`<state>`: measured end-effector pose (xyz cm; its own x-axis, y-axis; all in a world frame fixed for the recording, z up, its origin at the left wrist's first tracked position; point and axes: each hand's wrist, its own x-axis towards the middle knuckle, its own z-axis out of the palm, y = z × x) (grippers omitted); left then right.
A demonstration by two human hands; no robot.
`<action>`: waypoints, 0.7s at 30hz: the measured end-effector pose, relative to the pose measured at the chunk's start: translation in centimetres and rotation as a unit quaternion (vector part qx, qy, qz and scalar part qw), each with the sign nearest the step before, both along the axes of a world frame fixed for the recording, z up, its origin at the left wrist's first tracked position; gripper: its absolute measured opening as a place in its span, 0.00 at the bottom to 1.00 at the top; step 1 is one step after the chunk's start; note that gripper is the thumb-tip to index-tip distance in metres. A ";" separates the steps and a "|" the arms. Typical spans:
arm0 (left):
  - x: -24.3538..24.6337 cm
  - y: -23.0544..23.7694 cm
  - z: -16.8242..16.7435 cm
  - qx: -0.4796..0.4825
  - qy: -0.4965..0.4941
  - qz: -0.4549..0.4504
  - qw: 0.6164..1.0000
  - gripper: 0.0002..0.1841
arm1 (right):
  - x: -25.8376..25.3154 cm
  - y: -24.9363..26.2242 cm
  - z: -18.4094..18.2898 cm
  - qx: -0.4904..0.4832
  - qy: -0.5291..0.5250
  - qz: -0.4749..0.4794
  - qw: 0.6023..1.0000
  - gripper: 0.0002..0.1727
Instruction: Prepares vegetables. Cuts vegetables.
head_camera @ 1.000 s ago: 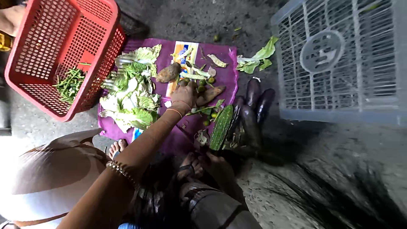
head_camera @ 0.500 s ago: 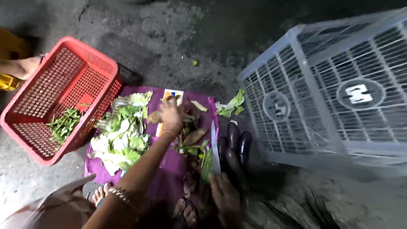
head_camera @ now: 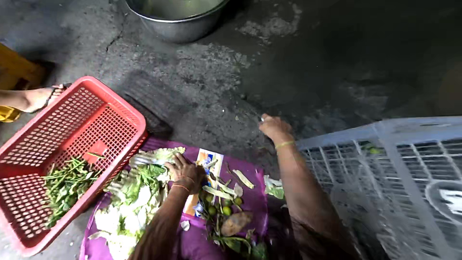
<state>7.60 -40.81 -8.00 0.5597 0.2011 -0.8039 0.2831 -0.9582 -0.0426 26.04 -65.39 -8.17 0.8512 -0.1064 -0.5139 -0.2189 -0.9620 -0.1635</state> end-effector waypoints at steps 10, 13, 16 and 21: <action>-0.1 0.6 0.0 -0.035 0.000 -0.006 0.999 0.39 | -1.9 -1.6 -2.2 -0.003 -0.099 -0.041 0.994 0.25; -0.1 0.4 -0.3 -0.019 0.007 -0.015 1.000 0.39 | -0.1 -3.2 -5.2 -0.003 -0.084 -0.028 0.996 0.24; 0.2 0.2 -0.4 -0.025 0.007 -0.018 1.000 0.37 | -1.1 -5.4 -4.1 -0.003 -0.039 0.019 0.999 0.23; -0.3 0.4 -1.1 -0.029 -0.003 -0.010 1.000 0.40 | -7.5 -9.3 -0.2 0.007 -0.086 0.124 0.989 0.21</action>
